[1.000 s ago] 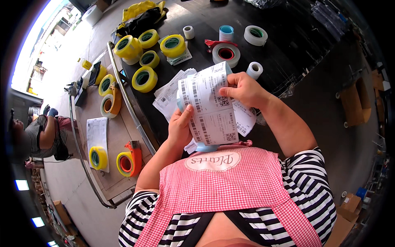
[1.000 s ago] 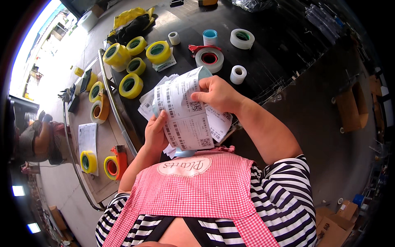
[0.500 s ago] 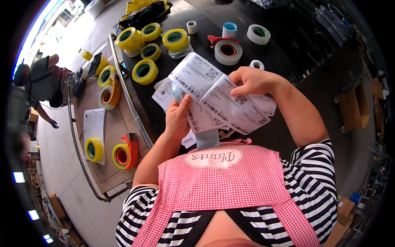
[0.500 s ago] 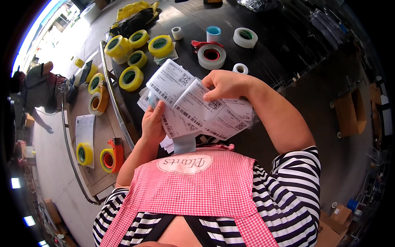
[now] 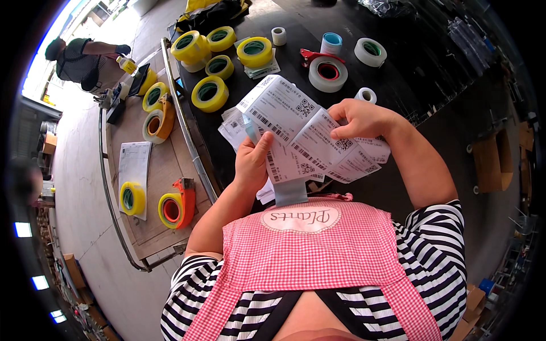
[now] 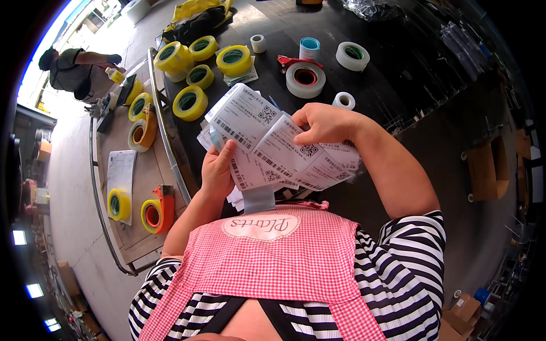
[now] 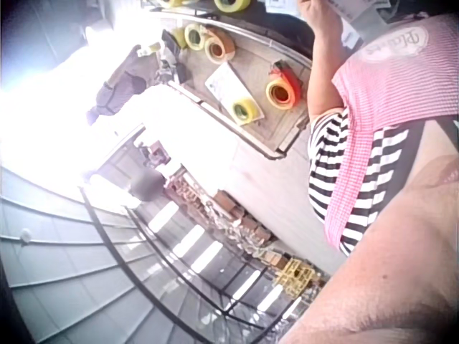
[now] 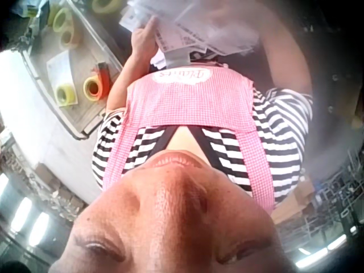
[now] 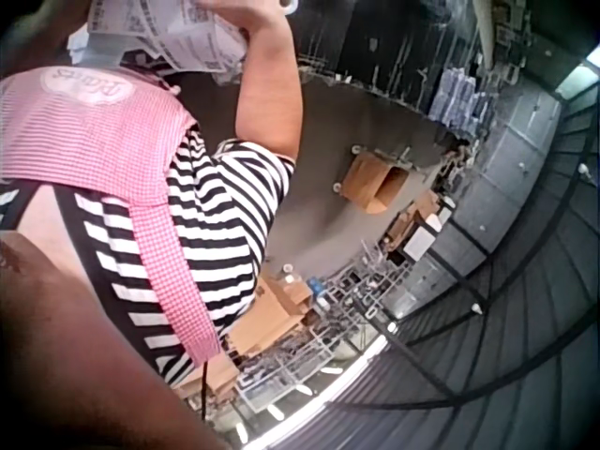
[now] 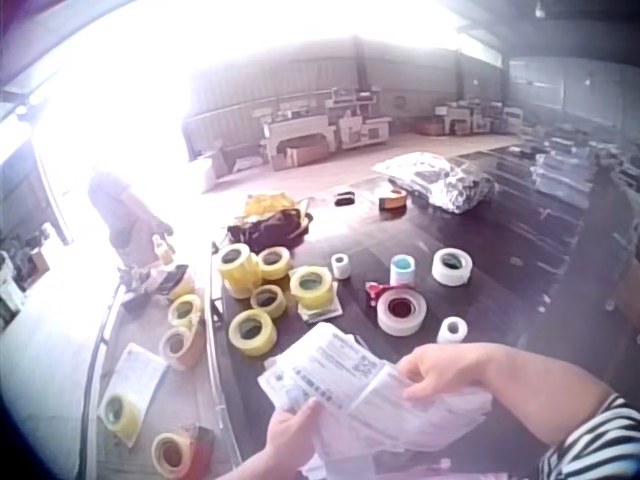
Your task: The person organizes documents and barcode labels on a work table by sorting through printed papers, unfolding and handling strips of barcode labels, and arranging them together by hand.
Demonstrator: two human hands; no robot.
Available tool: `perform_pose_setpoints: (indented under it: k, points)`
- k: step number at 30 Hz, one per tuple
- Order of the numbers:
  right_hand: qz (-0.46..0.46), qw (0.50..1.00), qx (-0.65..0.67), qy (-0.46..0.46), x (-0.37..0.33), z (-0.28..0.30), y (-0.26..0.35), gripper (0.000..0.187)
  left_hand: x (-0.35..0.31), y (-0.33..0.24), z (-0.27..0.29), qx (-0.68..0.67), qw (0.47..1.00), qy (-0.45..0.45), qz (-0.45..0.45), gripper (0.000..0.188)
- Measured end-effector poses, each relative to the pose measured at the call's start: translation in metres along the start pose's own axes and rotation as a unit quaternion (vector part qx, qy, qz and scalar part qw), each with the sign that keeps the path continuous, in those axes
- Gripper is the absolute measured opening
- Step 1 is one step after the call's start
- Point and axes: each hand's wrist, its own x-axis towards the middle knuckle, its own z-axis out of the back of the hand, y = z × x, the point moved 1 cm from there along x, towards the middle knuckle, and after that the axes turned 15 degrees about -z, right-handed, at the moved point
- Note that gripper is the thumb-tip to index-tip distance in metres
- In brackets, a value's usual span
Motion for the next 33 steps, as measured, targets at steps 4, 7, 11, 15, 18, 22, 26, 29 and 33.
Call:
perform_pose_setpoints:
  k: [4,7,11,15,18,22,26,29,33]
  points:
    - [0.018,1.0,-0.004,-0.014,0.001,0.0,-0.001,0.025,0.002,0.0,0.001,0.01,1.0,-0.003,0.006,0.028]
    - [0.016,0.999,-0.02,-0.032,0.0,0.001,-0.001,0.026,0.004,0.003,0.005,-0.009,1.0,0.013,0.007,0.029]
    - [0.025,0.999,-0.013,-0.045,0.0,0.001,-0.003,0.027,0.006,0.005,0.006,-0.002,1.0,0.0,0.013,0.029]
    - [0.048,0.996,-0.03,-0.073,0.0,0.002,-0.004,0.028,0.007,0.003,0.002,0.01,1.0,-0.011,0.011,0.029]
    - [0.045,0.996,-0.021,-0.071,-0.001,0.001,-0.003,0.029,0.008,0.004,0.005,0.01,1.0,-0.009,0.01,0.03]
    - [0.013,0.998,0.042,-0.038,0.004,-0.004,-0.006,0.028,0.006,0.004,0.005,0.015,1.0,-0.013,-0.004,0.026]
    - [-0.026,0.992,0.112,-0.044,0.013,-0.015,-0.013,0.019,0.01,-0.014,0.006,0.396,0.869,0.139,-0.262,0.016]
    - [0.006,0.976,0.203,-0.072,0.02,-0.02,-0.026,0.018,0.013,-0.032,-0.006,0.563,0.596,0.346,-0.456,0.029]
    - [0.016,0.938,0.335,-0.08,0.034,-0.02,-0.038,0.016,0.013,-0.029,-0.009,0.578,0.582,0.351,-0.452,0.027]
